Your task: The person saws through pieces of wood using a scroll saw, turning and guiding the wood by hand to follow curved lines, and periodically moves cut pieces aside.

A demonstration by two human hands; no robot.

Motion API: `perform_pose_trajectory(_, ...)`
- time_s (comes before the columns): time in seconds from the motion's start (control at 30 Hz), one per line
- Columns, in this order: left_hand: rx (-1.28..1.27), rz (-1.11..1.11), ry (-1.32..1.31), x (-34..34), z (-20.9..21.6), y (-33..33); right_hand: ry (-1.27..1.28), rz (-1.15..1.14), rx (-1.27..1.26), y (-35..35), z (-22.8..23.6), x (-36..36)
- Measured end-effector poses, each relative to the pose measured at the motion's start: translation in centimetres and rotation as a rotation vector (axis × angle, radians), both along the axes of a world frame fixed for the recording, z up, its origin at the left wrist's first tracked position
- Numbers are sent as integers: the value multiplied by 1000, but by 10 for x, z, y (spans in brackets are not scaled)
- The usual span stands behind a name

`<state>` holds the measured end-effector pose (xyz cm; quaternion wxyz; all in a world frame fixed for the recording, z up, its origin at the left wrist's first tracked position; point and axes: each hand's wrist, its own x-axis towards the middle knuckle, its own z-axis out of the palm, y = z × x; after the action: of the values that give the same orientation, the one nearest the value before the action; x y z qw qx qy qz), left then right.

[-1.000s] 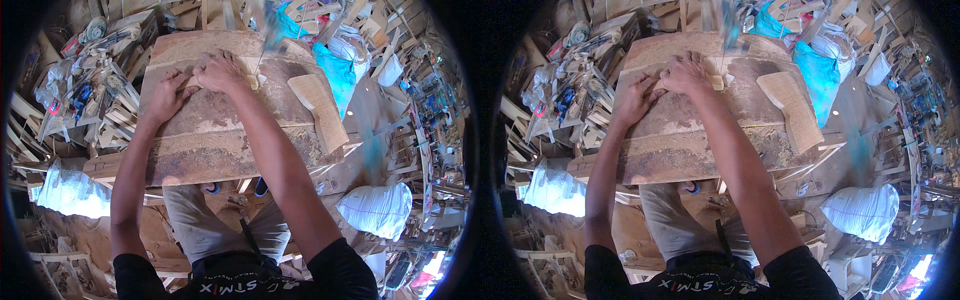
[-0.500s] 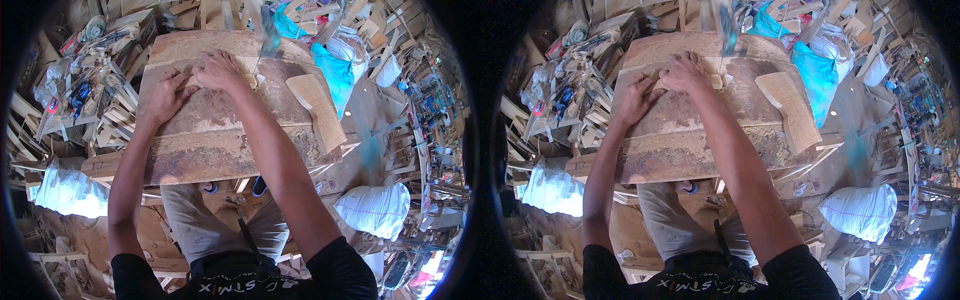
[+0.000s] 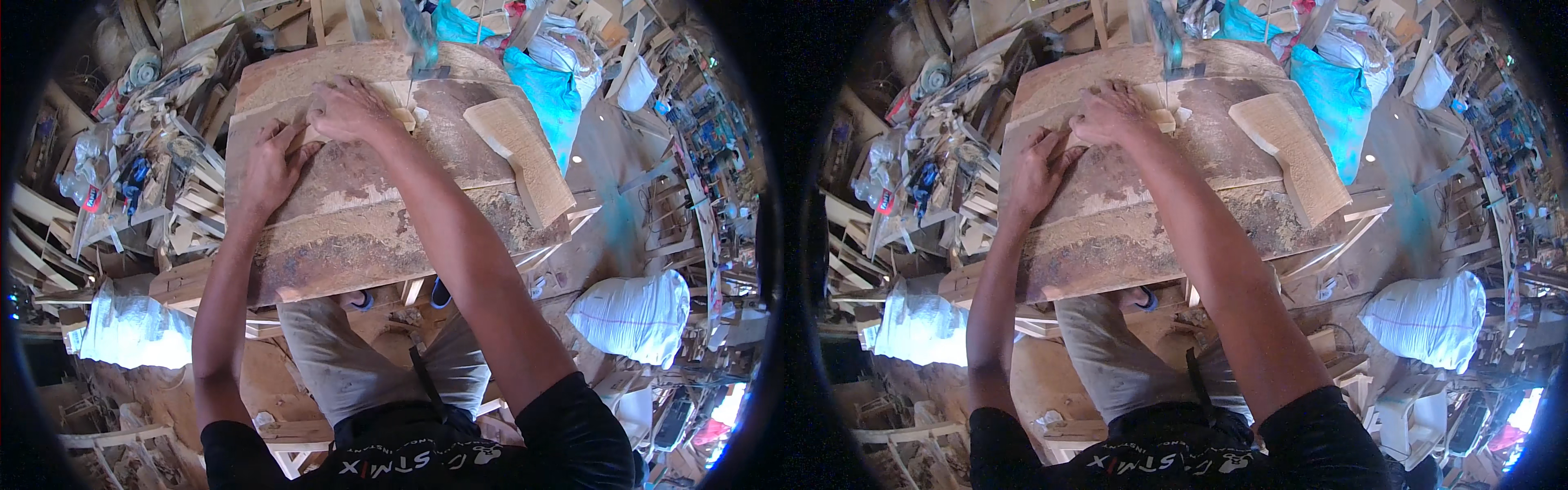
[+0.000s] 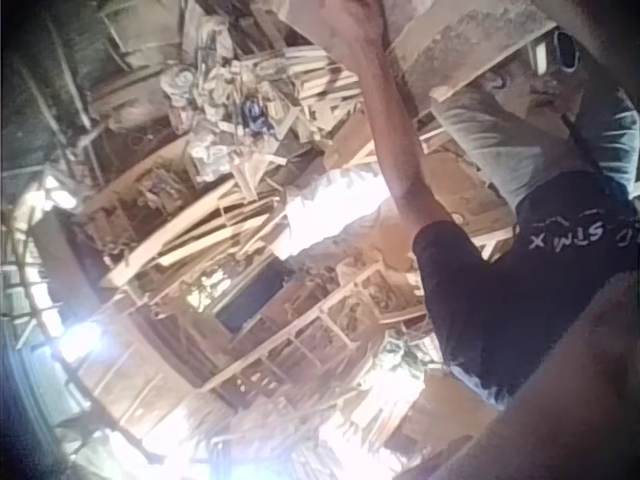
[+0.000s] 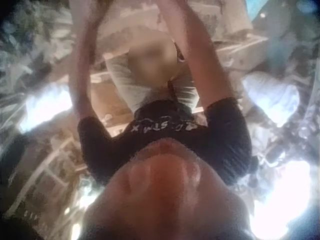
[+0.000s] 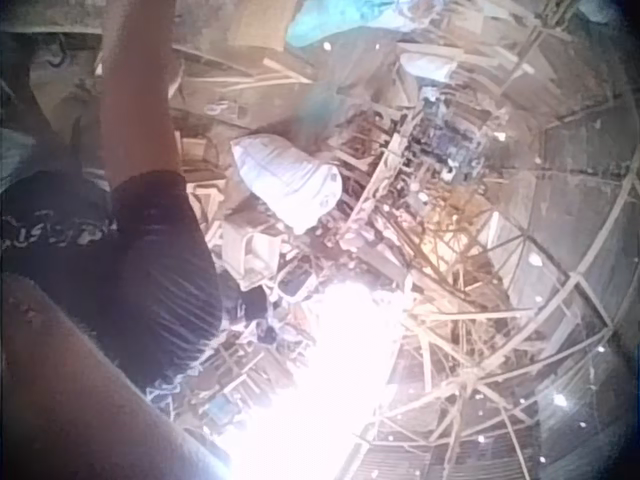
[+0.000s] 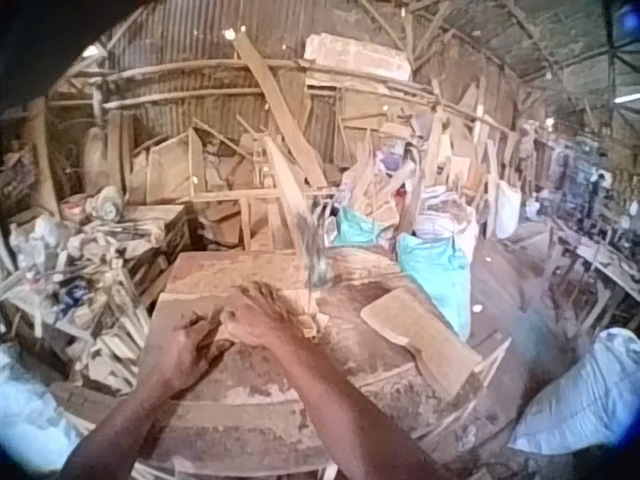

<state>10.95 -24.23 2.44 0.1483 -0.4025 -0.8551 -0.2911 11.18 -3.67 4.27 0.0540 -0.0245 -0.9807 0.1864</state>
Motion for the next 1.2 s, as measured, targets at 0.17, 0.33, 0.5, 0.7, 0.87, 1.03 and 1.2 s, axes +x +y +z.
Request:
perform_pose_trajectory(0.17, 34, -6, -33, -1, -1, 1, -12, 0, -12, -1, 5, 2)
perform_pose_trajectory(0.33, 27, 9, 15, 8, 6, 5, 24, 13, -68, 3, 1, 2)
perform_pose_trajectory(0.5, 46, -5, -13, 7, 2, 4, 44, 30, -40, 3, -2, -2)
perform_pose_trajectory(0.7, 62, -10, -38, 4, -3, 4, 103, 15, -5, 4, -10, -8)
perform_pose_trajectory(0.87, 45, -9, -22, 1, -4, 1, 36, 20, -30, 1, -2, -6)
perform_pose_trajectory(1.03, 66, -31, -59, 9, 2, 5, 78, 7, 26, 2, -10, -2)
perform_pose_trajectory(1.2, 45, -25, -63, 14, 1, 0, 12, 10, 32, -4, -4, 6)
